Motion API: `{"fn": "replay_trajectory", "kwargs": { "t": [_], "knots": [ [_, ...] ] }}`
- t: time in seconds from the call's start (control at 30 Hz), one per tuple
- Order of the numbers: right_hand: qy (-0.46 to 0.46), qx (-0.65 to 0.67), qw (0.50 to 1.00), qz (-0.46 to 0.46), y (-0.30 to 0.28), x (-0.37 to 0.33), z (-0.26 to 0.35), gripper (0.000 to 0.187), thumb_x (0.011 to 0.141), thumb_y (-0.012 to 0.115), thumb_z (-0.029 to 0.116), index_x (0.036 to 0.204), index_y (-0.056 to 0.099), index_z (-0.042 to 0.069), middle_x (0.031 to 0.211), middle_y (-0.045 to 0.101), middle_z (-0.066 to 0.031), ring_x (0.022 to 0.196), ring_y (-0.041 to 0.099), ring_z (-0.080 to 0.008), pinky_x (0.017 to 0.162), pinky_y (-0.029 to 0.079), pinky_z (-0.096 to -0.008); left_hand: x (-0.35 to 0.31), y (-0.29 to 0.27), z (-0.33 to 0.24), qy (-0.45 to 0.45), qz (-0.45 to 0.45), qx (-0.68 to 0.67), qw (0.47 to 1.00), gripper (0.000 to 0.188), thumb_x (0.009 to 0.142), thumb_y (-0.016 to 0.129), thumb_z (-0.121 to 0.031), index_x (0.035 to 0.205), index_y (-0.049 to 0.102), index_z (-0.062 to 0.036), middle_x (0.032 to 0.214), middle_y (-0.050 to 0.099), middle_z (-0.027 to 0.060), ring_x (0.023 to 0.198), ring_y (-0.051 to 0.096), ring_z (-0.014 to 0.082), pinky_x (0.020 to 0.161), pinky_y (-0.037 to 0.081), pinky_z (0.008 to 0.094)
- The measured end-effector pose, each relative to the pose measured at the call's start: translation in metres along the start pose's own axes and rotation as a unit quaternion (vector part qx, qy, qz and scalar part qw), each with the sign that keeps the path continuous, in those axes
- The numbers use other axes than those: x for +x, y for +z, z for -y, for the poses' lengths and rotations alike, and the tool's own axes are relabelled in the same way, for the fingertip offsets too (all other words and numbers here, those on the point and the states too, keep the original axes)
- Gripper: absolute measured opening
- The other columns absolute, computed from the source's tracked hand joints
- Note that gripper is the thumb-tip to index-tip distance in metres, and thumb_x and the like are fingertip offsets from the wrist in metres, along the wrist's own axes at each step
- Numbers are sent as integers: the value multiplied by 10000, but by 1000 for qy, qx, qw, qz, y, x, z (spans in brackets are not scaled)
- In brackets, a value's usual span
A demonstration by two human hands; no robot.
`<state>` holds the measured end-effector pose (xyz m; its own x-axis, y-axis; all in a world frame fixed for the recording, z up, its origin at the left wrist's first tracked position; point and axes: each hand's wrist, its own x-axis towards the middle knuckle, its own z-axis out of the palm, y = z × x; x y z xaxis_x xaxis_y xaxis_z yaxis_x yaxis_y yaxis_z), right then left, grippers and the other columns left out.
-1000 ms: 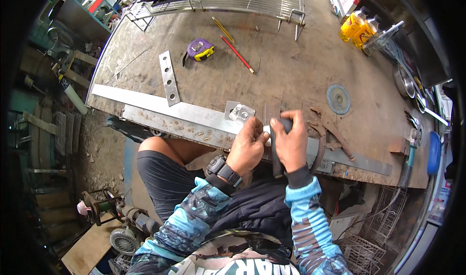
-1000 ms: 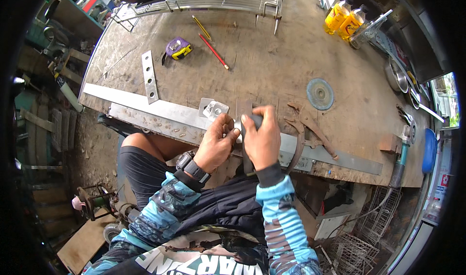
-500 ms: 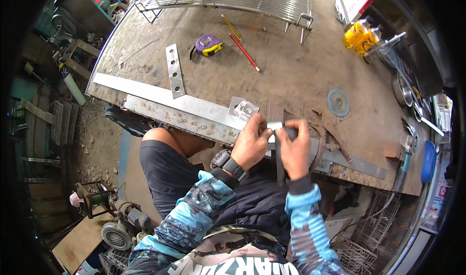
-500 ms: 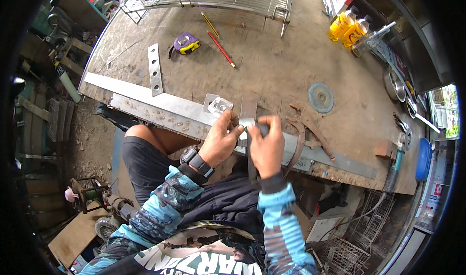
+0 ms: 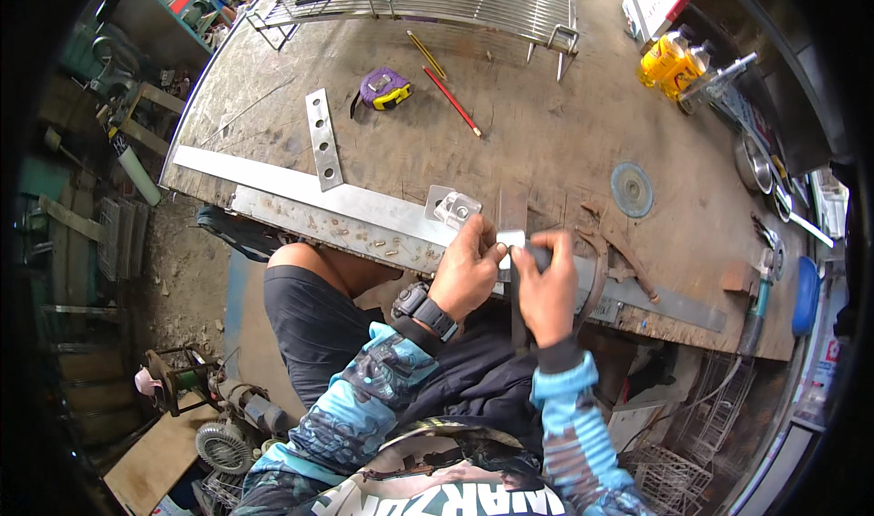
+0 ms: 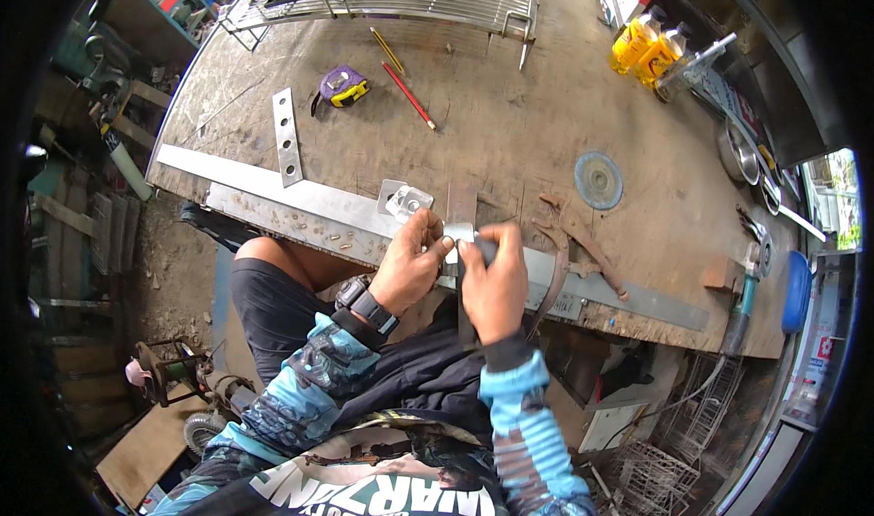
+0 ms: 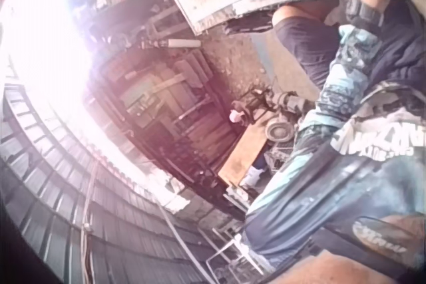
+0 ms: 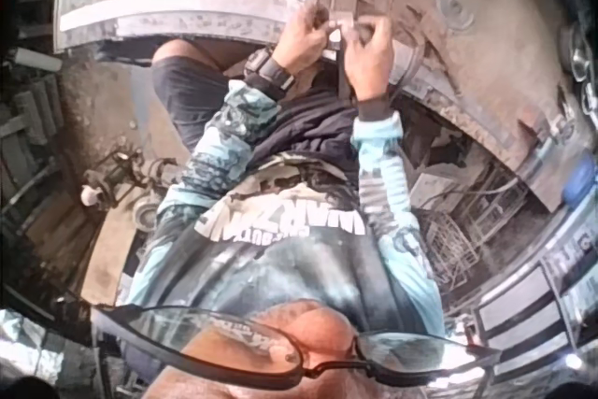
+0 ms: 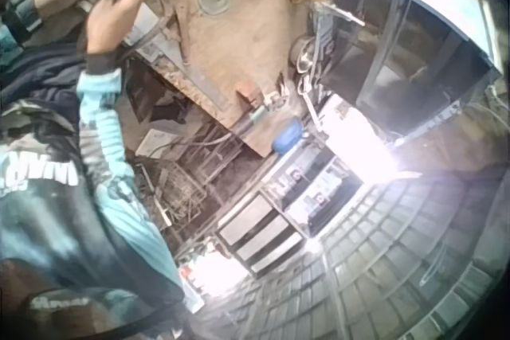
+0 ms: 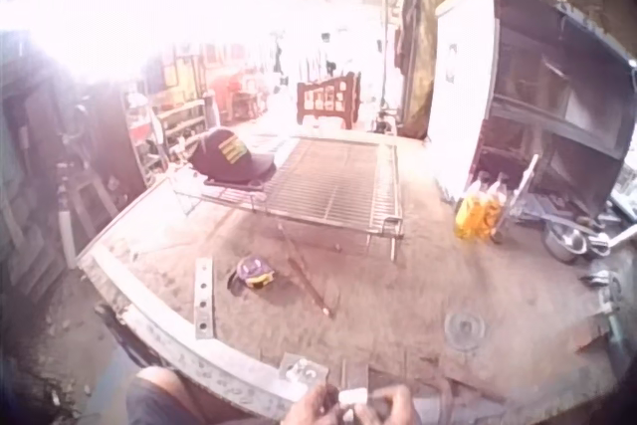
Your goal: The person smooths the edges of small metal parts using a handheld sanding block on a workbench. They repeatedly rub the block along the edges and corners of each piece, occasionally flipping the parts to access different sides.
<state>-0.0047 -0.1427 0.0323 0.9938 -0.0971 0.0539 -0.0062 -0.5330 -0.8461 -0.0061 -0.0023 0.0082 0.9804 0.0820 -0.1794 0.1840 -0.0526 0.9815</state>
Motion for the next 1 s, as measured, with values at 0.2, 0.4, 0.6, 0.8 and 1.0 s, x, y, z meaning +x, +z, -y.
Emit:
{"fn": "replay_trajectory", "kwargs": {
  "t": [0.2,0.4,0.6,0.8,1.0],
  "knots": [
    [27,-13,1000,-5,12,37,13,277,907,762,189,1043,587,23,961,684,-204,913,678,-419,800,529,-467,2,3,-4,-22,4,-2,1000,171,944,686,-52,1023,540,-7,831,552,65,776,528,154,708,480,329],
    [-8,2,1000,1,0,7,2,273,899,759,177,1055,593,26,975,691,-206,925,673,-434,804,523,-472,0,4,3,0,-5,-9,1000,181,946,692,-50,1040,545,-1,846,559,58,787,531,150,714,482,325],
    [-20,-4,1000,-13,7,6,0,301,920,757,233,1062,586,30,1008,685,-202,948,666,-441,804,519,-483,2,0,0,-2,-4,23,1000,163,948,679,-47,1033,547,-2,843,560,54,776,529,150,701,480,329],
    [-33,-13,999,-22,5,14,0,303,907,779,204,1056,582,27,982,679,-191,921,667,-392,797,523,-450,3,0,-11,-21,4,1,1000,168,940,679,-48,1025,544,5,842,568,87,782,538,169,711,479,340],
    [-25,-16,999,-13,-4,-8,0,303,870,791,112,1070,588,9,958,679,-176,887,670,-334,816,528,-399,-1,2,-9,5,-4,46,999,170,941,680,-54,1030,548,7,845,578,93,788,546,181,720,485,352]
  ]
}}
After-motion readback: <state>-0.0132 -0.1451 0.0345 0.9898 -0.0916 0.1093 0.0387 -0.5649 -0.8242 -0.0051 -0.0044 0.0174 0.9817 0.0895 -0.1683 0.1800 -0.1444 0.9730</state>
